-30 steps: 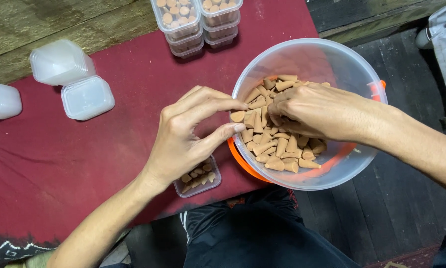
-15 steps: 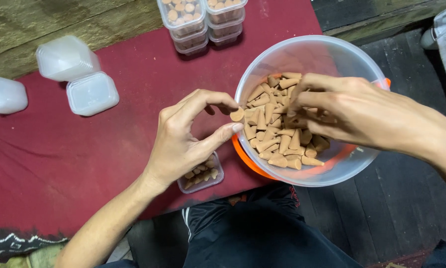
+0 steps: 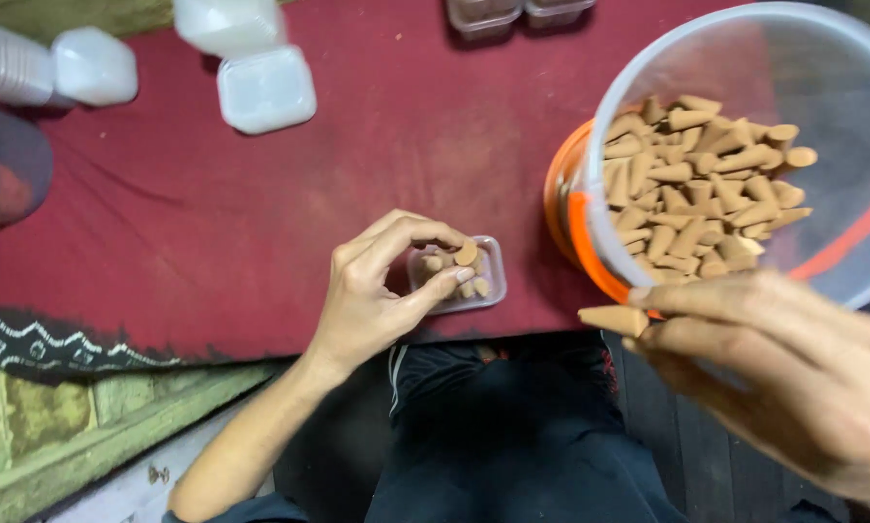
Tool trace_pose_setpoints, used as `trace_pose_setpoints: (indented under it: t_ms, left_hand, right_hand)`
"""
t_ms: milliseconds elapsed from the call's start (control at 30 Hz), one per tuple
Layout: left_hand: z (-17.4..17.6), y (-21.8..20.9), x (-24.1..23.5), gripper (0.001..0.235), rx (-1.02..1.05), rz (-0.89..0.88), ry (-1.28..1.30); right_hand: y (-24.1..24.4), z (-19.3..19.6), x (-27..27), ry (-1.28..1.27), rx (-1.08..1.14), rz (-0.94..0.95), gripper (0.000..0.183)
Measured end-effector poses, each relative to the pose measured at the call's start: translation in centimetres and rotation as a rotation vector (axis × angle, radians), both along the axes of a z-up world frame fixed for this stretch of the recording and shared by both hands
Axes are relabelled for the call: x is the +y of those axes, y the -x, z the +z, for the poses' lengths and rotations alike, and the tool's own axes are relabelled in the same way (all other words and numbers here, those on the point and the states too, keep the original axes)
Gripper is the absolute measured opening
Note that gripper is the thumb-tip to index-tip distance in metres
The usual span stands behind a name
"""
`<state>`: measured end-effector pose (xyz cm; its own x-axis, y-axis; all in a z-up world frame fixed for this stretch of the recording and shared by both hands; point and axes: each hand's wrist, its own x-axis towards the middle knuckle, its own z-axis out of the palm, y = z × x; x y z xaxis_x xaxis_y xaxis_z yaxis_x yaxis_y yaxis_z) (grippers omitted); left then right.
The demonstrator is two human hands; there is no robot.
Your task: The person fills a plastic container with snacks by hand, taking them from a bucket and arranging them inside the container, then places a lid on the container.
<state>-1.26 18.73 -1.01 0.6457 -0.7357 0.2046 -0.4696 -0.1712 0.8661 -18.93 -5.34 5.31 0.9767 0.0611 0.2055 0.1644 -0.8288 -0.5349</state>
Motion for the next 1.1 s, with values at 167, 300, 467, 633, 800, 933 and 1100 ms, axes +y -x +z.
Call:
trace_pose_setpoints:
  t_ms: [167, 300, 467, 633, 800, 933, 1100]
  left_hand:
    - [-3.6, 1.7, 3.6, 0.030, -0.038, 0.101, -0.024]
    - [-6.1, 2.8, 4.9, 0.019, -0.190, 0.189, -0.033]
    - [-9.1, 2.9, 5.7, 0.020, -0.213, 0.272, -0.021]
    - [-10.7, 2.7, 5.6, 0.014, -0.287, 0.287, 0.152]
    - [-11.7, 3.0, 6.0, 0.012, -0.279, 0.322, 0.171]
    - [-11.7, 3.0, 6.0, 0.010, -0.284, 0.322, 0.198]
    - [-11.9, 3.0, 6.3, 0.009, -0.268, 0.328, 0.206]
  right_hand:
    - [-1.6, -1.3, 4.5, -0.027, -0.024, 0.067, 0.033]
    - [-3.7, -5.2, 7.1, -0.065, -0.062, 0.045, 0.027]
    - [-6.6, -10.4, 8.6, -0.002, -0.082, 0.050, 0.026]
    - [-8.0, -14.1, 9.2, 0.138, -0.195, 0.000, 0.015]
    - [-9.1, -13.7, 10.2, 0.216, -0.148, 0.035, 0.008]
    - [-9.3, -14.1, 10.3, 0.289, -0.109, 0.065, 0.004]
    - [-9.2, -14.9, 10.2, 0.268, -0.106, 0.065, 0.006]
